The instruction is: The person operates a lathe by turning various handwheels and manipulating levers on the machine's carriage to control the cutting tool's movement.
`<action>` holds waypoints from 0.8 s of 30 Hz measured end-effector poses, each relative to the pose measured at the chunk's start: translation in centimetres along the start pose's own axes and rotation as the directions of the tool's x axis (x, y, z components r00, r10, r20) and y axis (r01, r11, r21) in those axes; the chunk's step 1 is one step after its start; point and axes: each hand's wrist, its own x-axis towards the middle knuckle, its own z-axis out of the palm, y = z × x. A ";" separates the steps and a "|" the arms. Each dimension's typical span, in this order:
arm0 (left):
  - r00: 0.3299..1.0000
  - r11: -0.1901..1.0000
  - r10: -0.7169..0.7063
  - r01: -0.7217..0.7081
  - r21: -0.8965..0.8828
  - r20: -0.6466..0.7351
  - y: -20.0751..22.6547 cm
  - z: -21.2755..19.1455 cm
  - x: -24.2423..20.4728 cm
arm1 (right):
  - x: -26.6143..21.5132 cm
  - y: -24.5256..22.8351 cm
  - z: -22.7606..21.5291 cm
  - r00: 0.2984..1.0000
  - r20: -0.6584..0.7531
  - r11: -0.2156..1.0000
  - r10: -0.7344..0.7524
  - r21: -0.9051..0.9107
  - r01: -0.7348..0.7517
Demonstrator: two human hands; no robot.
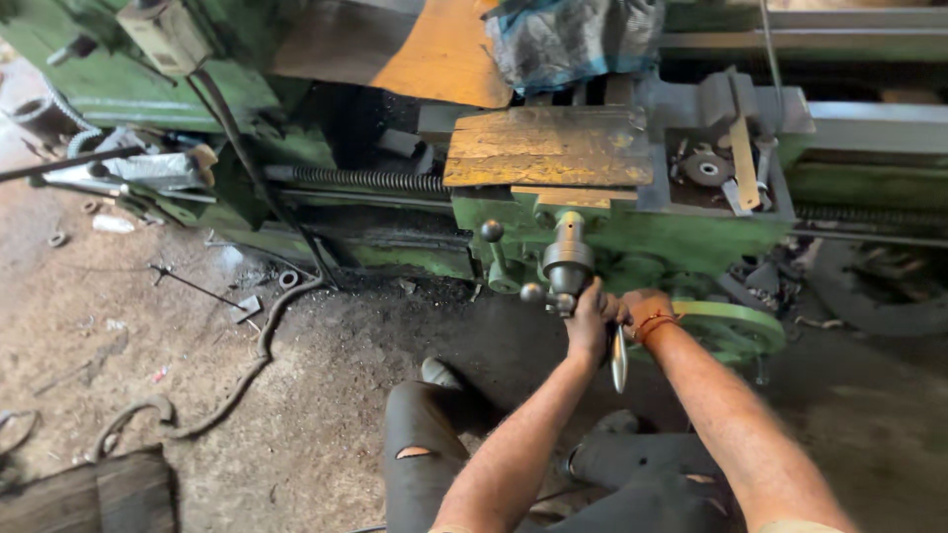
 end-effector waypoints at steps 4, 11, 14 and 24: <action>0.996 0.904 0.089 -0.077 0.420 -0.010 0.5 -1.9 0.3 | -0.4 -0.6 -2.0 0.993 0.106 0.993 -0.041 -0.103 0.052; 0.948 0.390 0.255 -0.282 0.876 0.192 3.6 -3.9 -0.1 | -1.7 -0.9 -3.9 0.992 0.108 0.976 -0.057 -0.201 0.078; 0.960 0.289 0.181 -0.261 0.921 0.215 4.7 -4.5 0.0 | -2.2 -0.9 -4.3 0.992 0.087 0.971 -0.087 -0.217 0.105; 0.952 -0.015 0.088 -0.295 0.955 0.295 7.6 -4.9 0.0 | -2.8 -1.3 -5.2 0.995 0.078 0.975 -0.058 -0.212 0.073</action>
